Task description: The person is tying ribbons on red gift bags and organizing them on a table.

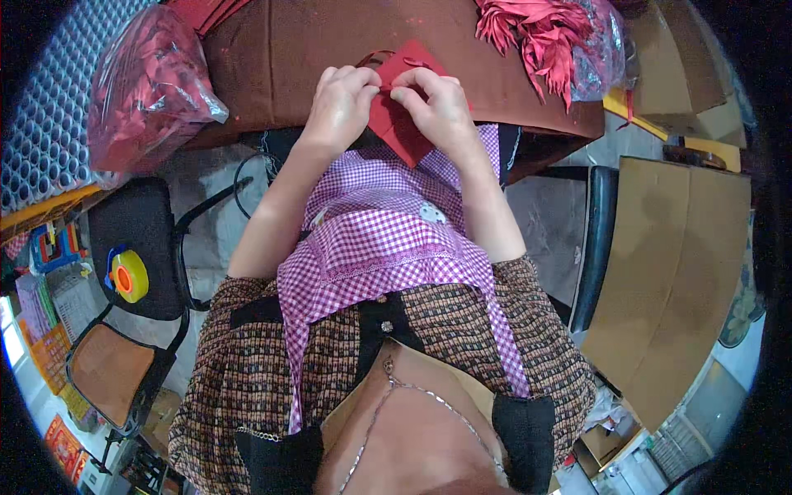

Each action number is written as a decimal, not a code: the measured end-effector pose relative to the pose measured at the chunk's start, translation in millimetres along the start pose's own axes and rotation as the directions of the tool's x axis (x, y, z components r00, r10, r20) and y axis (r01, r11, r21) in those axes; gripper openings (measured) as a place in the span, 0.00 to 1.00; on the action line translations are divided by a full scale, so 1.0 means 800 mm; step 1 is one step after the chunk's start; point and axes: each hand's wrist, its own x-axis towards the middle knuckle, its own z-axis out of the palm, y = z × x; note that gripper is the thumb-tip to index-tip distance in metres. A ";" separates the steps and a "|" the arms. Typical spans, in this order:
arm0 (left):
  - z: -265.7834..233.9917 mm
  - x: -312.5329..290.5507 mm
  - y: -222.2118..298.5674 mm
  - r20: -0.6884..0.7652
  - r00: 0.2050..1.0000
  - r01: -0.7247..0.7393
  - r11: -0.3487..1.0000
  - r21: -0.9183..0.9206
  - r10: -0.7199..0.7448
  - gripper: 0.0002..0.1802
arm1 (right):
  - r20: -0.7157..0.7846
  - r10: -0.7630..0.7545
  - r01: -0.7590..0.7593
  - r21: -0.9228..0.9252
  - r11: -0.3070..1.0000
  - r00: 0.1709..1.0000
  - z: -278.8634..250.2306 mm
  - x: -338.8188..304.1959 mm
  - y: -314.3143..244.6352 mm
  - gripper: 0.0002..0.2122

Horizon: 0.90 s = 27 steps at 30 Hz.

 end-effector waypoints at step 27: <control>-0.006 0.005 -0.004 0.121 0.961 0.267 0.946 -0.182 -0.248 0.14 | -0.137 -0.045 0.039 -0.046 0.998 0.990 0.031 -0.002 0.010 0.07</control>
